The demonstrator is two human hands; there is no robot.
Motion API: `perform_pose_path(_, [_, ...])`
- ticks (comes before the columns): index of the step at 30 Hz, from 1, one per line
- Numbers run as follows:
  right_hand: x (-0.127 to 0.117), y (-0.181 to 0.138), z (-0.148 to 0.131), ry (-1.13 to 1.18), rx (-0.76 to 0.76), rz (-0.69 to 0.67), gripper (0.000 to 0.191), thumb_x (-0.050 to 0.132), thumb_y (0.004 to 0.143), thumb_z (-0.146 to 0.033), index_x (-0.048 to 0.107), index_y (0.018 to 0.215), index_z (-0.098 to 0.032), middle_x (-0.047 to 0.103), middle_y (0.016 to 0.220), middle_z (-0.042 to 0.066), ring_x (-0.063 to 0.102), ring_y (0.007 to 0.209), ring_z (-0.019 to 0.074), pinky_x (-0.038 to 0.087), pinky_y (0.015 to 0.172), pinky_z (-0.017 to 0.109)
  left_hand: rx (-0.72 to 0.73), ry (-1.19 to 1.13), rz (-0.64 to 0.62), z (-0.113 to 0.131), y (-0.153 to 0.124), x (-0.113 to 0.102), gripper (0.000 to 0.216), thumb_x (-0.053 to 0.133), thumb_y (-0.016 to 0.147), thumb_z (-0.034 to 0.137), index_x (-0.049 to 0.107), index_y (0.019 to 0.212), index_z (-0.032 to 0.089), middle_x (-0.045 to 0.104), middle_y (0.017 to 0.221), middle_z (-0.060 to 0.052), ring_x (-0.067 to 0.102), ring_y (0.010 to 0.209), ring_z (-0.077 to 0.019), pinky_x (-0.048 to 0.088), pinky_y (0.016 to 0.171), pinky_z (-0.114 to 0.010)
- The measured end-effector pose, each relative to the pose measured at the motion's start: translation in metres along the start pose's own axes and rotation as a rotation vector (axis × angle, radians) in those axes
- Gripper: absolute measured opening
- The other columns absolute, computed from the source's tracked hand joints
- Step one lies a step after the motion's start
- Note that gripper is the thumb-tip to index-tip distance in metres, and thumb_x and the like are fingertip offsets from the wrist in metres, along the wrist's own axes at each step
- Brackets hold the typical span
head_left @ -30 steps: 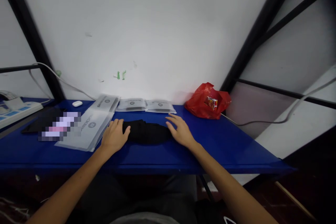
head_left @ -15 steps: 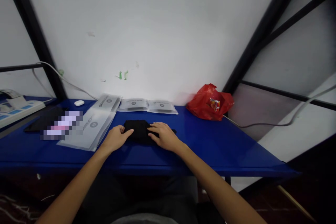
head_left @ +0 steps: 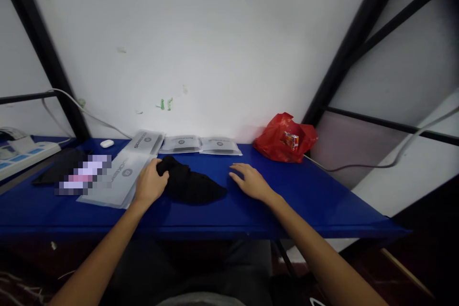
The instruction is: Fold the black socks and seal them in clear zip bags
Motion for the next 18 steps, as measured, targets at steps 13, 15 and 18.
perform_pose_path(13, [0.015, -0.015, 0.028, -0.071, 0.165, -0.075, 0.044, 0.042, 0.089, -0.035, 0.054, 0.124, -0.009, 0.050, 0.133, 0.017, 0.044, 0.125, 0.0268, 0.034, 0.105, 0.042, 0.647, 0.166, 0.037, 0.066, -0.035, 0.010, 0.030, 0.044, 0.079, 0.006, 0.057, 0.101, 0.022, 0.059, 0.097, -0.004, 0.053, 0.095, -0.0206, 0.044, 0.081, -0.033])
perform_pose_path(15, [0.015, -0.015, 0.028, -0.069, 0.166, -0.068, 0.043, 0.043, 0.089, -0.035, 0.055, 0.123, -0.010, 0.050, 0.132, 0.016, 0.044, 0.125, 0.0269, 0.035, 0.105, 0.043, 0.769, 0.182, -0.062, 0.072, -0.046, 0.016, 0.025, 0.047, 0.083, 0.016, 0.057, 0.105, 0.021, 0.059, 0.099, -0.005, 0.053, 0.092, -0.0210, 0.044, 0.079, -0.034])
perform_pose_path(18, [0.017, -0.016, 0.031, -0.064, 0.157, -0.050, 0.043, 0.043, 0.089, -0.035, 0.055, 0.122, -0.012, 0.051, 0.132, 0.016, 0.045, 0.124, 0.0269, 0.035, 0.104, 0.044, 0.909, 0.113, -0.200, 0.074, -0.060, 0.024, 0.032, 0.048, 0.087, 0.038, 0.054, 0.114, 0.020, 0.059, 0.106, -0.007, 0.053, 0.095, -0.0221, 0.044, 0.081, -0.037])
Point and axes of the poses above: each hand's wrist, its own y-axis towards the middle knuckle, its own x-axis out of the palm, z = x × y, the point moved 2 cm from there along y, towards the middle knuckle
